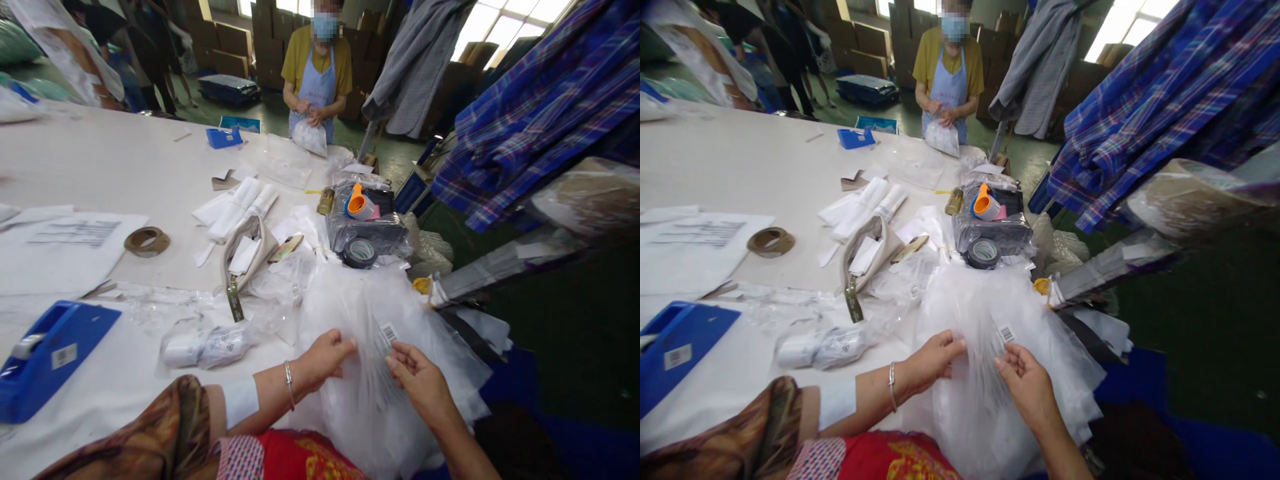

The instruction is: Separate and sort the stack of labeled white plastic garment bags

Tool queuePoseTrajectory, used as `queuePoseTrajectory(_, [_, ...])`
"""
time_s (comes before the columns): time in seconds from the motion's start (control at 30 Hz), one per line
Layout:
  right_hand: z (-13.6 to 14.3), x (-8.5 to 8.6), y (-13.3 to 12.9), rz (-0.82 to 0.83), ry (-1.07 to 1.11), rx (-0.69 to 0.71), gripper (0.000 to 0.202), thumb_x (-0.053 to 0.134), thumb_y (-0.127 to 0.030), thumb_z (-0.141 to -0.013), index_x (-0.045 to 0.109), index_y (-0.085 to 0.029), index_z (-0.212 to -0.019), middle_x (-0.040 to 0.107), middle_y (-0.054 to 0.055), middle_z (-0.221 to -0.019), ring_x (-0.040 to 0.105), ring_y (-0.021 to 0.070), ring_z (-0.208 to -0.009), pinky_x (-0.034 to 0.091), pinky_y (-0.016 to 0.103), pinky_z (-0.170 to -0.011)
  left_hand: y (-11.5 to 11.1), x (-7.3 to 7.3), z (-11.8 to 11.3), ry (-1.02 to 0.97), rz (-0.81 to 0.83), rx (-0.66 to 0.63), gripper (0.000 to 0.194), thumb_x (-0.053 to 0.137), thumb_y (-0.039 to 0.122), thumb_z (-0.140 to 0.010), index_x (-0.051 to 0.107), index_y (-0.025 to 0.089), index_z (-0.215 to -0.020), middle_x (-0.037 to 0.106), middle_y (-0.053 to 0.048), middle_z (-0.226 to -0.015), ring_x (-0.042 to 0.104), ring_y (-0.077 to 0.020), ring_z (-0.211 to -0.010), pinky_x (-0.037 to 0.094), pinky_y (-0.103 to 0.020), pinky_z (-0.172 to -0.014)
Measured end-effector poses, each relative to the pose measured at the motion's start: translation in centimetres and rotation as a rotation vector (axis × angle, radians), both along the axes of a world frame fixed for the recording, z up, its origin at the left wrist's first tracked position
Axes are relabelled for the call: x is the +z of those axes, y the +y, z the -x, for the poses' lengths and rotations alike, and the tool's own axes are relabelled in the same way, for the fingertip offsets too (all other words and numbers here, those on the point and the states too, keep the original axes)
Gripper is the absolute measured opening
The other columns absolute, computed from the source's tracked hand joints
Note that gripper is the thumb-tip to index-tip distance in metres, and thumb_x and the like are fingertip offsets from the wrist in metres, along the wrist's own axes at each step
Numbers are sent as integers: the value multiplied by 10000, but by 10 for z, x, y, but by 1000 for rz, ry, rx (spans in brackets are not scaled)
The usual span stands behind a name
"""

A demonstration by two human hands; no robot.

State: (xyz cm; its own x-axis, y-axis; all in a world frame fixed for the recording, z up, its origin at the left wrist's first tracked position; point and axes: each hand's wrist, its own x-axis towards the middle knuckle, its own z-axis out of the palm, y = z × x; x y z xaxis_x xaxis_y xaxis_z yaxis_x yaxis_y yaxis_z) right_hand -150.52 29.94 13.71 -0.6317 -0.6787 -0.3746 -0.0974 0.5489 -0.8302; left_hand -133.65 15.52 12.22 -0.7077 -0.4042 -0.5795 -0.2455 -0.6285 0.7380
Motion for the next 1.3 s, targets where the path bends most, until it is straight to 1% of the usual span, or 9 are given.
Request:
queuePoseTrajectory(0.1, [-1, -5, -1, -15, 22, 23, 625, 655, -571, -766, 549, -138, -1202, 683, 120, -1064, 662, 241, -943, 549, 381, -808, 3, 4, 4, 12, 16, -6, 345, 638, 451, -760, 530, 163, -914, 557, 10, -796, 545, -108, -694, 455, -199, -552])
queuePoseTrajectory(0.2, [-3, 0, -6, 7, 50, 50, 688, 627, -599, -784, 497, -144, -1283, 621, 163, -1230, 629, 252, -1057, 527, 416, -906, 4, 5, 10, 26, 40, 15, 351, 639, 436, -756, 537, 162, -950, 564, 3, -805, 554, -122, -707, 455, -209, -540])
queuePoseTrajectory(0.4, [-22, 22, -34, 34, 285, 85, 876, 650, -589, -760, 291, -206, -1460, 458, 171, -1440, 533, 291, -1220, 544, 429, -883, 10, 6, 30, -8, 113, 32, 405, 703, 298, -688, 530, 155, -1026, 581, -15, -842, 546, -127, -605, 443, -246, -479])
queuePoseTrajectory(0.53, [-21, 18, -48, 2, 366, 72, 905, 656, -549, -744, 271, -184, -1477, 477, 177, -1418, 547, 300, -1200, 560, 415, -843, 10, 1, 33, -48, 195, 35, 302, 652, 202, -691, 545, 159, -970, 574, 10, -757, 504, -105, -538, 404, -219, -447])
queuePoseTrajectory(0.67, [-4, 7, -43, -53, 329, 16, 820, 630, -561, -754, 391, -143, -1417, 566, 193, -1342, 615, 306, -1120, 546, 435, -886, 6, -10, 24, -110, 256, 62, 154, 577, 110, -680, 548, 160, -823, 563, 10, -655, 544, -115, -554, 403, -192, -453])
queuePoseTrajectory(0.9, [9, 1, -32, -52, 359, 14, 662, 619, -531, -775, 527, -163, -1318, 664, 152, -1239, 645, 306, -1094, 525, 439, -956, 3, -16, 11, -168, 86, 149, 225, 515, 39, -654, 560, 132, -854, 593, -22, -717, 632, -169, -623, 483, -242, -482])
queuePoseTrajectory(1.07, [3, 5, -36, 23, 216, 18, 603, 607, -551, -784, 559, -168, -1247, 683, 128, -1222, 659, 279, -1089, 542, 393, -950, 3, -19, 6, -253, 89, 172, 286, 530, 32, -669, 552, 128, -937, 588, -20, -750, 621, -152, -611, 465, -227, -464])
queuePoseTrajectory(1.17, [1, 11, -39, -34, 186, 29, 564, 586, -585, -793, 584, -167, -1172, 710, 119, -1156, 668, 275, -1065, 540, 392, -942, 2, -19, 3, -285, 92, 161, 286, 556, 51, -682, 554, 129, -958, 600, -24, -751, 618, -150, -611, 458, -220, -470])
queuePoseTrajectory(1.3, [3, 15, -40, -106, 246, 34, 541, 578, -626, -788, 631, -175, -1080, 740, 102, -1046, 677, 289, -1007, 543, 401, -882, -1, -13, 1, -222, 106, 137, 252, 622, 224, -749, 573, 142, -983, 633, -63, -911, 642, -200, -828, 503, -228, -533])
